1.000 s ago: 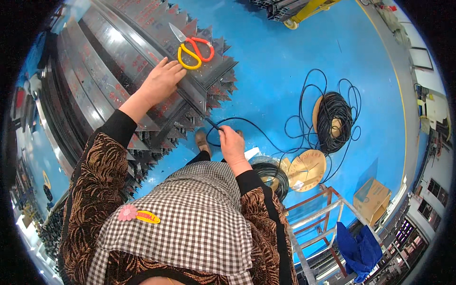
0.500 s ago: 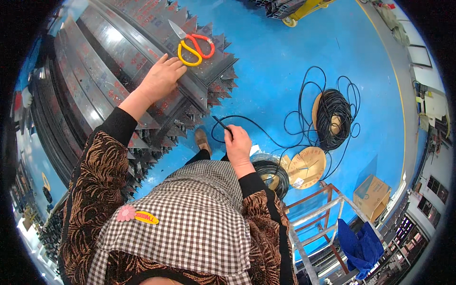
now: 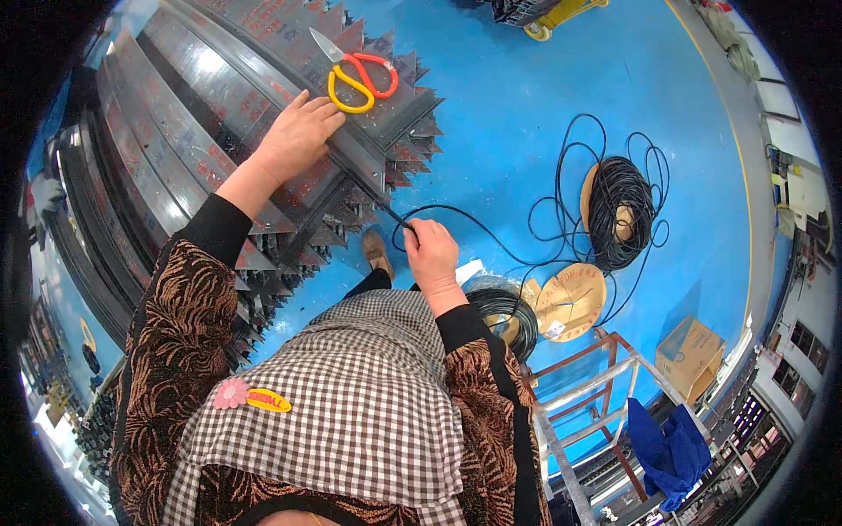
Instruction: Measure, cut, and attach rubber sealing strips to the edges of metal radiator components.
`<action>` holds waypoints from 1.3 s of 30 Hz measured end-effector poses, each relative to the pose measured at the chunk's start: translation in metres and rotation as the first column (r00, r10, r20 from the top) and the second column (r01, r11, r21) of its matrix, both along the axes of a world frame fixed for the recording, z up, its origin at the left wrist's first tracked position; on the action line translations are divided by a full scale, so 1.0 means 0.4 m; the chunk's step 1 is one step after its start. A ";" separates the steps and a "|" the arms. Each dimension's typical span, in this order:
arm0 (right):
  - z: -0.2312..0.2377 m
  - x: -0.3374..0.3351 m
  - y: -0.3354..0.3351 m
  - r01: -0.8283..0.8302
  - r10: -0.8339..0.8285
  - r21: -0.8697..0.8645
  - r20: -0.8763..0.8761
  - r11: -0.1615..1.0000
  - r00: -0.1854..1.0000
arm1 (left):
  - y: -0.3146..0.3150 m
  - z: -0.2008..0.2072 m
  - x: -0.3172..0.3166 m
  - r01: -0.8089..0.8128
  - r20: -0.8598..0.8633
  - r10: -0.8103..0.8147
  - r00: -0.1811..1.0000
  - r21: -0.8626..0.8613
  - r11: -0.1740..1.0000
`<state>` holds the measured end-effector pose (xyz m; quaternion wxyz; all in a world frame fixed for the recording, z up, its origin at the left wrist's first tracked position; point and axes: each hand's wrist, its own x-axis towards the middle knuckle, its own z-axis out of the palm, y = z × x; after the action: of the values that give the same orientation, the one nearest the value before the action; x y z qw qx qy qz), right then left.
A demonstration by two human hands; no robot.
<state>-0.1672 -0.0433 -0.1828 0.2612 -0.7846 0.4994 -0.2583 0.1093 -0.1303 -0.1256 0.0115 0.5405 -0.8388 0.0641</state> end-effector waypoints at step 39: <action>-0.036 0.021 0.002 0.075 -0.155 0.309 0.245 0.948 0.957 | 0.005 0.006 -0.003 -0.056 0.045 0.054 0.998 0.041 0.998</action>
<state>-0.1587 -0.0424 -0.1972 0.4249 -0.6639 0.5381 -0.2985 0.1081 -0.1282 -0.1233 -0.0202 0.5618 -0.8250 0.0585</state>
